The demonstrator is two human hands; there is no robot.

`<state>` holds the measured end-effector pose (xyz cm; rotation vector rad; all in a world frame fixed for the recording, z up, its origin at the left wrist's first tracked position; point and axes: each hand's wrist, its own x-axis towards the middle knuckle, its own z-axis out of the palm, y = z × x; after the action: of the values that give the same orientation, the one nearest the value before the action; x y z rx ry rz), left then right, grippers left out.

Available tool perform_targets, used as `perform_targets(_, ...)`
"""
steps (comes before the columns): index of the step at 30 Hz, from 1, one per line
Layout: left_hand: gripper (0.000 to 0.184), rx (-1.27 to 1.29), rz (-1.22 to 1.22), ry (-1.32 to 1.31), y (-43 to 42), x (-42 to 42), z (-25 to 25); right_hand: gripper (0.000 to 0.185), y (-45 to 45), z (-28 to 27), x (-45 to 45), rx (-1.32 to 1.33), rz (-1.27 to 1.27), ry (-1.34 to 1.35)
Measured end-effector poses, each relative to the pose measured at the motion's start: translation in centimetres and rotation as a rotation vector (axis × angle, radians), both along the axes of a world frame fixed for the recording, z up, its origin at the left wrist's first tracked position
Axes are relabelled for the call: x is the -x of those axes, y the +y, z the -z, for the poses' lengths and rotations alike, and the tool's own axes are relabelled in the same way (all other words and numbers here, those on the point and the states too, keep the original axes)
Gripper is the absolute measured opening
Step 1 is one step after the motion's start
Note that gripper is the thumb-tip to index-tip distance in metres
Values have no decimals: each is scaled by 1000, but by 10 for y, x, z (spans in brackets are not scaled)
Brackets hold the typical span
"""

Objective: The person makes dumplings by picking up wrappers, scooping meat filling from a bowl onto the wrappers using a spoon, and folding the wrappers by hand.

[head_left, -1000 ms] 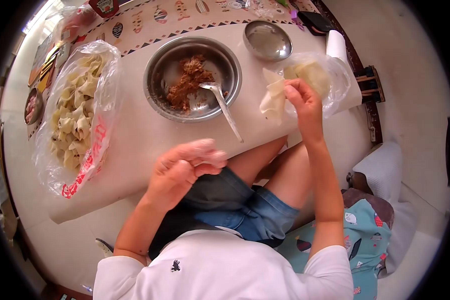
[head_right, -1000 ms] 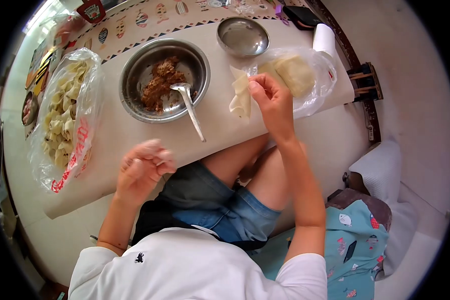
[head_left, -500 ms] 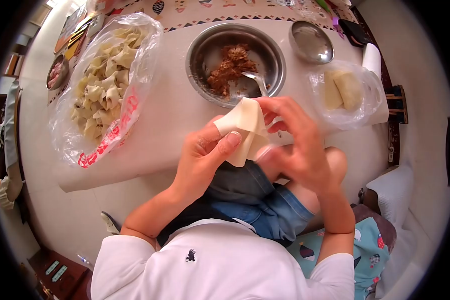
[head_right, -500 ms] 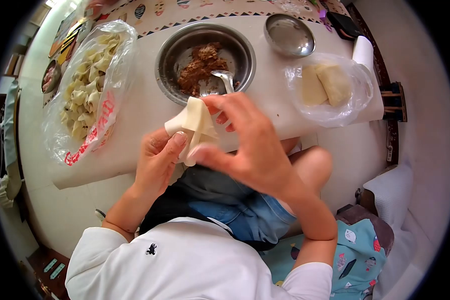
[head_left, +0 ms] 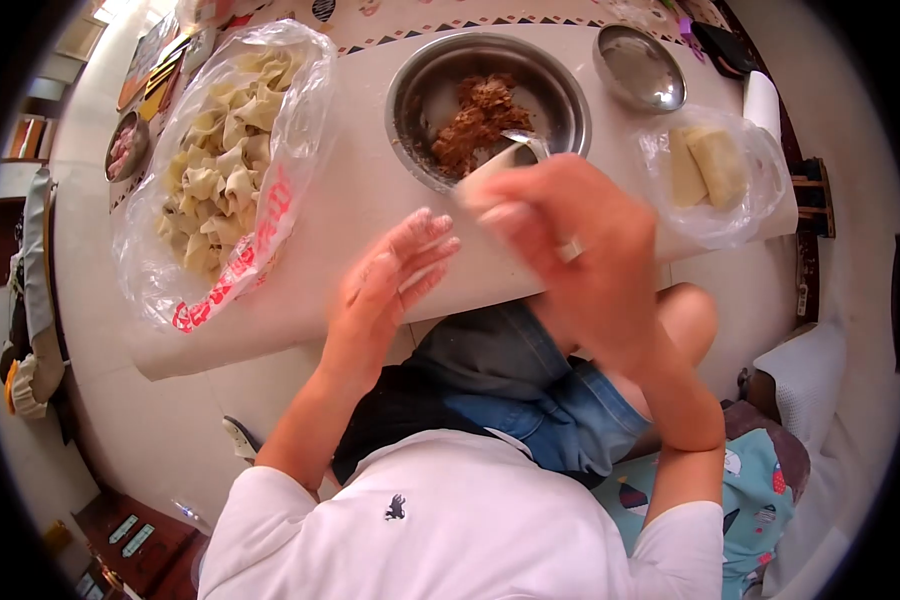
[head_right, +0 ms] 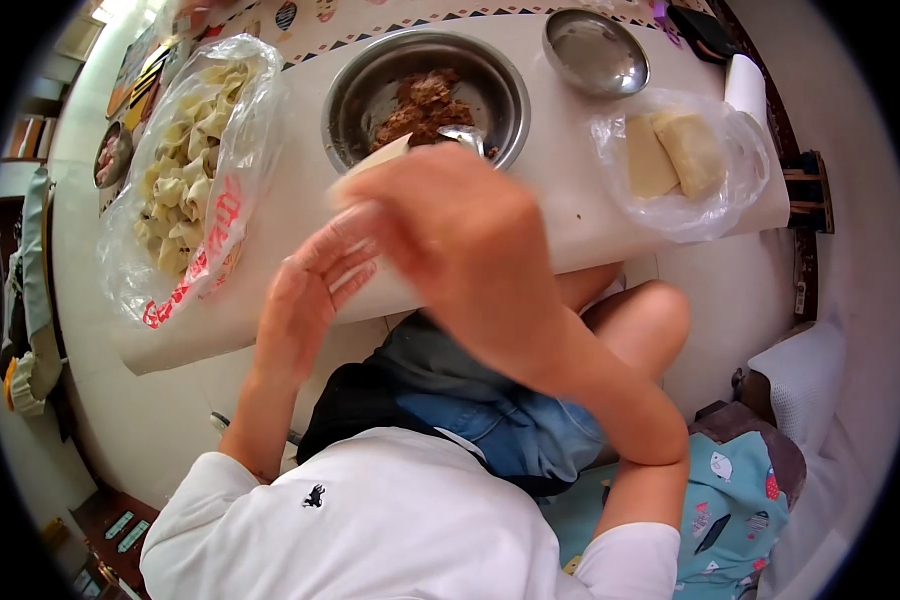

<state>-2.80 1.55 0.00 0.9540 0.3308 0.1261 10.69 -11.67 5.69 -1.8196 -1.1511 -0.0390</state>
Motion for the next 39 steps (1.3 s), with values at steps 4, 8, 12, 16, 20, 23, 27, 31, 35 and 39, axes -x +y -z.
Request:
perform_targets(4, 86, 360, 13, -95, -9, 14, -6, 23, 13, 6, 38, 239, -235, -446)
perform_targets(8, 74, 548, -66, -193, -6, 10, -2, 20, -22, 5, 49, 91, -309, -317)
perform_targets(12, 56, 439, -118, -188, 16, 15, 1, 7, -86, 21, -10, 375, 290, -139)
perform_targets(16, 38, -447, -80, 135, 28, 11, 2, 21, -97, 40, -38, 395, 373, -42)
perform_targets(20, 30, -964, 154, 410, 43, 9, -17, 31, -64, 36, -45, 367, 171, -473)
perform_targets(23, 29, -1232, 361, 715, 59, 15, -38, 32, -44, 47, -52, 290, -55, -616)
perform_targets(27, 33, -310, 147, 303, 61, 21, -27, 21, -32, 42, -59, 250, -74, -493)
perform_targets(31, 46, 159, 176, 151, 56, 18, -31, 17, -24, 37, -69, 222, 30, -329)
perform_targets(35, 48, 172, 258, 161, 53, 10, -51, 14, -23, 35, -66, 221, 15, -351)
perform_targets(39, 47, 288, 352, 502, 53, 32, -23, 12, -29, 14, -57, 186, 79, -289)
